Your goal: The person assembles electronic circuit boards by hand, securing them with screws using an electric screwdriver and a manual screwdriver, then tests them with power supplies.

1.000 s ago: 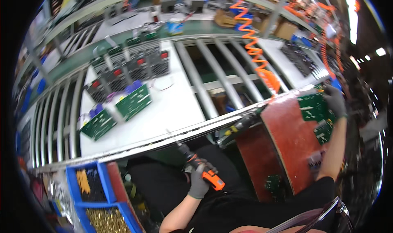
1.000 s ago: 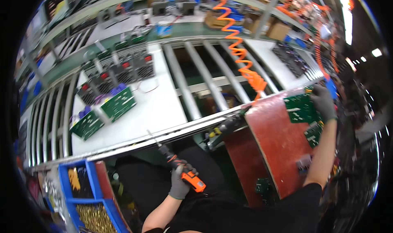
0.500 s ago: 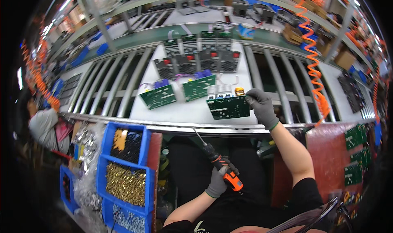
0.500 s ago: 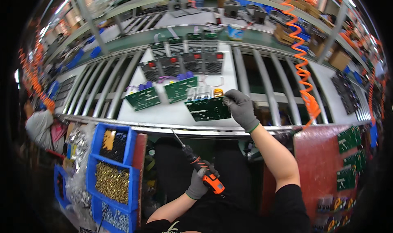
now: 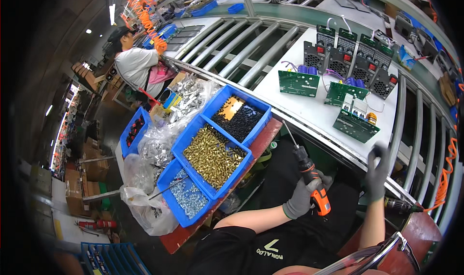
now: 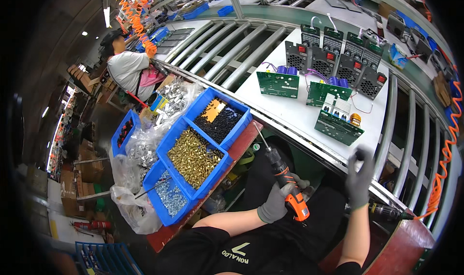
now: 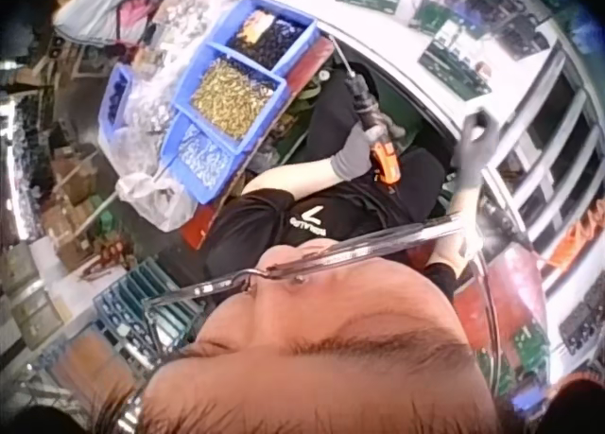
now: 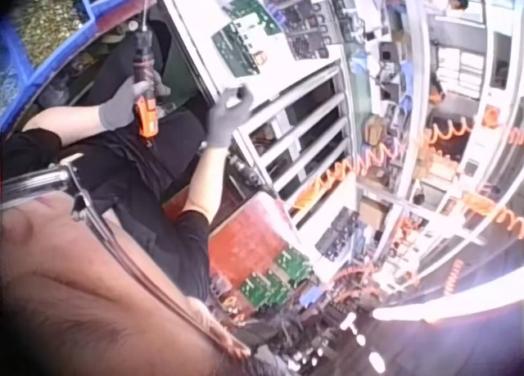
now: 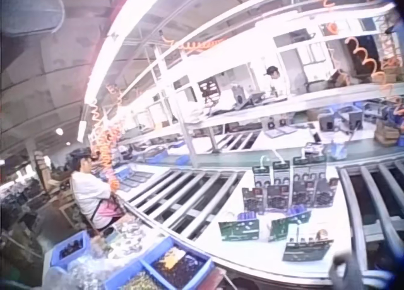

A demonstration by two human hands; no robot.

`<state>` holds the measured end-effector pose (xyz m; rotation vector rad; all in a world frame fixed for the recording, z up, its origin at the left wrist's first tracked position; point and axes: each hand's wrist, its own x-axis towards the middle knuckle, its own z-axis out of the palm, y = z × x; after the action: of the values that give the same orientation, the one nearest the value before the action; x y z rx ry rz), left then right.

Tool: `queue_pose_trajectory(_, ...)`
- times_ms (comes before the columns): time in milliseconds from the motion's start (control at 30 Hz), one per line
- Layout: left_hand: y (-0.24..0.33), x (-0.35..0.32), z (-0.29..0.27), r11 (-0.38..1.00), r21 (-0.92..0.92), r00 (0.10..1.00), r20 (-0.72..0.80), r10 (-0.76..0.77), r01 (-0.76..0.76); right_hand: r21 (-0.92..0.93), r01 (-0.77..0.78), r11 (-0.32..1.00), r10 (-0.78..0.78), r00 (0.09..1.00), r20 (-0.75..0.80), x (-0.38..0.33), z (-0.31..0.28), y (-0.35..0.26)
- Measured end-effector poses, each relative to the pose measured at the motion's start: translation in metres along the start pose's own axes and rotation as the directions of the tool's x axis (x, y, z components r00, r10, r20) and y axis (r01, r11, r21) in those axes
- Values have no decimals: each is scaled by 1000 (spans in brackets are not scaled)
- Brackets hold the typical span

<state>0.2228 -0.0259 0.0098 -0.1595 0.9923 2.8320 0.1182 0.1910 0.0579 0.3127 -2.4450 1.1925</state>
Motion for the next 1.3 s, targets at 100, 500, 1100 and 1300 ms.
queue_pose_trajectory(100, 2, -5, 14, 977, 178, 990, -58, 130, -118, 426, -197, 883, -110, 796, 596, -55, 17, -38)
queue_pose_trajectory(500, 258, 48, -63, -497, 850, 912, 48, 407, 177, 507, -849, 150, 47, 519, 854, -112, 32, -58)
queue_pose_trajectory(1100, 287, 134, -143, -779, 584, 972, -191, 140, 227, 496, -850, 178, 143, 522, 841, -122, 32, -65)
queue_pose_trajectory(1300, 297, 126, -156, -568, 721, 897, -173, 407, 397, 504, -836, 220, 145, 538, 830, -120, 34, -65)
